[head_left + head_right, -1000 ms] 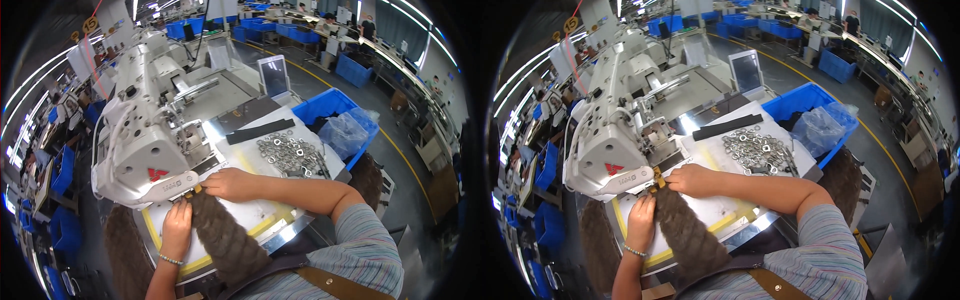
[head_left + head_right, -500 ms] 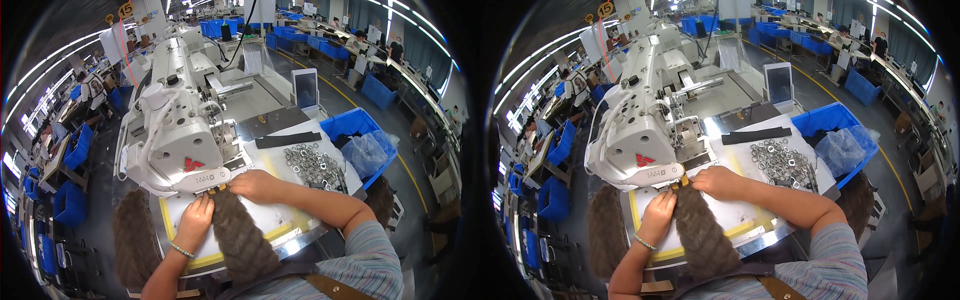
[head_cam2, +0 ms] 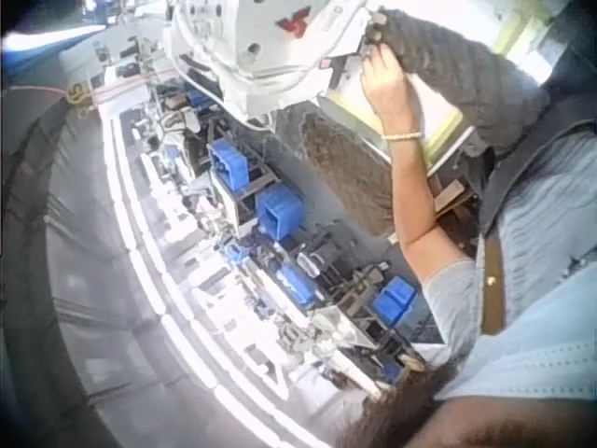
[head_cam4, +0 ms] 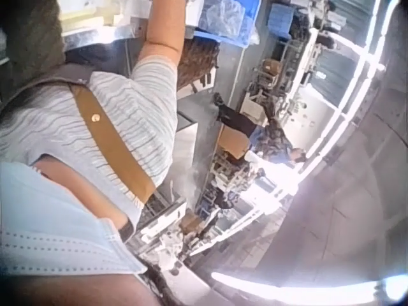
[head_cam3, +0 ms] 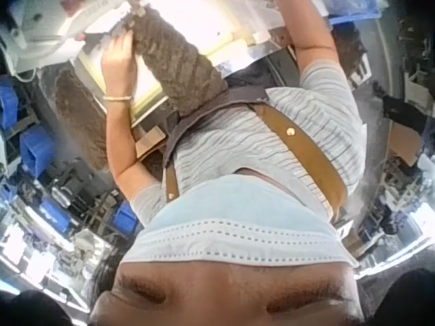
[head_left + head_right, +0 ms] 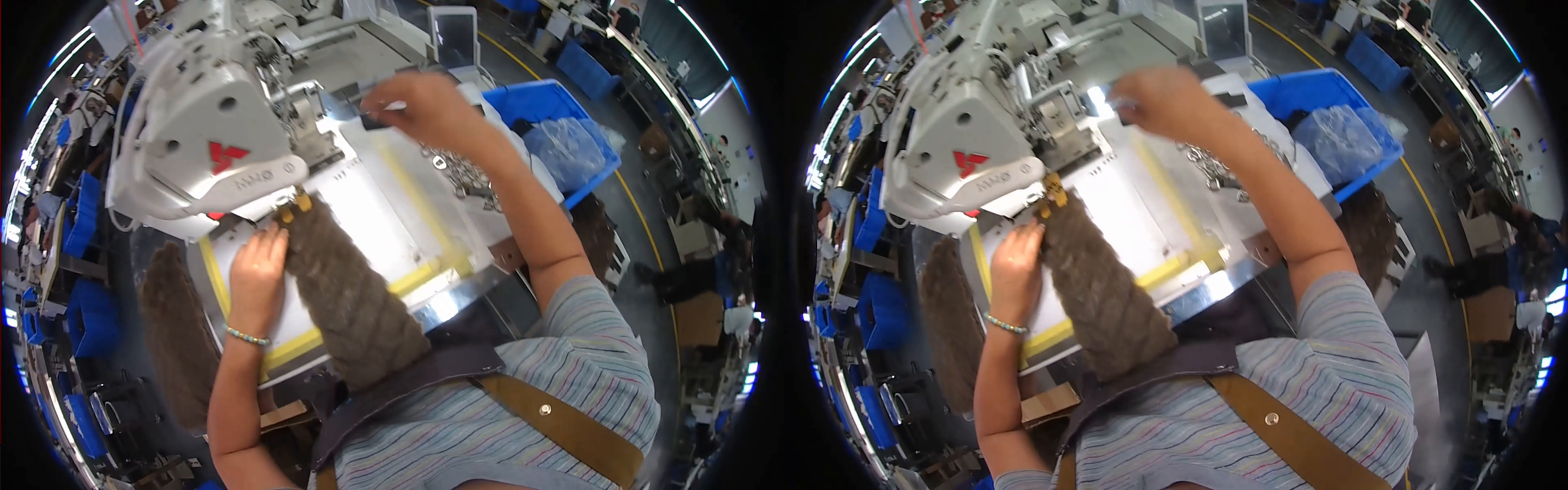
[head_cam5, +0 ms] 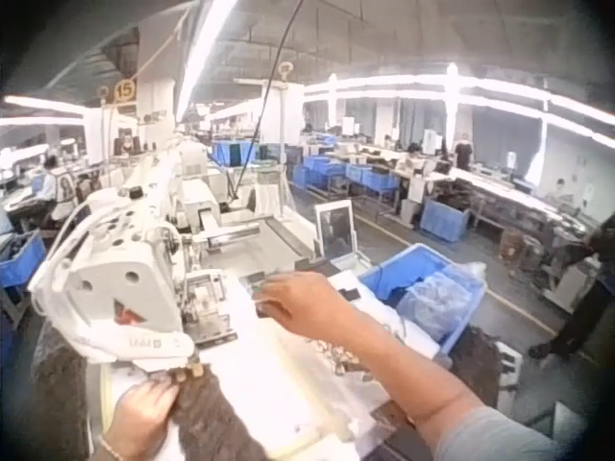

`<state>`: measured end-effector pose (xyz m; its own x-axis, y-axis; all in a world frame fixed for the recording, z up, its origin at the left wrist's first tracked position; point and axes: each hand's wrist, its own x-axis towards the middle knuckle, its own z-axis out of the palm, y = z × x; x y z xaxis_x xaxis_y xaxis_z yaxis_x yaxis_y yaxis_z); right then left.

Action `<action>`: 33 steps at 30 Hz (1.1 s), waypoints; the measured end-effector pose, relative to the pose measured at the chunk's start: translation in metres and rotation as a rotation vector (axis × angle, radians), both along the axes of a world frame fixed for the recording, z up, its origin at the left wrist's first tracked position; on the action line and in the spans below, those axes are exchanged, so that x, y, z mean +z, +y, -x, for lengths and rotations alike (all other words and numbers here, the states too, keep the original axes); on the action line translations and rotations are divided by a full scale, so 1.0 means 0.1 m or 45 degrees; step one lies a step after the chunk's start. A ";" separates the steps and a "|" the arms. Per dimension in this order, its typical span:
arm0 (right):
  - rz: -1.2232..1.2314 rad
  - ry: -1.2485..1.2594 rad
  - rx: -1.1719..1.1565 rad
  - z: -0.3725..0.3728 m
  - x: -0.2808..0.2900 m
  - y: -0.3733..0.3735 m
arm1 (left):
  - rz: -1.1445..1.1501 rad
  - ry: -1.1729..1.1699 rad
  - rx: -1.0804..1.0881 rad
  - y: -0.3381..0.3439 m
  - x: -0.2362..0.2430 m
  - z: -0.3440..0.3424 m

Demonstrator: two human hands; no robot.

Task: Attaching metal D-rings and leather tabs to faux-fur strips using an industrial sewing machine.

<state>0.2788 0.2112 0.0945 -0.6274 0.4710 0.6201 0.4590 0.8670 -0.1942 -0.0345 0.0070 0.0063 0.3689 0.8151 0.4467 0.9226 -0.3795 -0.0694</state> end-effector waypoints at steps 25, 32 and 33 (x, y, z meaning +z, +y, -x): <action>0.489 -0.688 -0.462 -1.21 -0.43 -0.83 | -0.052 -0.190 -0.155 -0.03 0.08 -0.18; 0.394 -0.615 -0.477 -1.24 -0.41 -0.83 | -0.033 -0.190 -0.155 -0.06 0.09 -0.19; 0.395 -0.617 -0.474 -1.25 -0.39 -0.83 | -0.032 -0.192 -0.152 -0.06 0.10 -0.19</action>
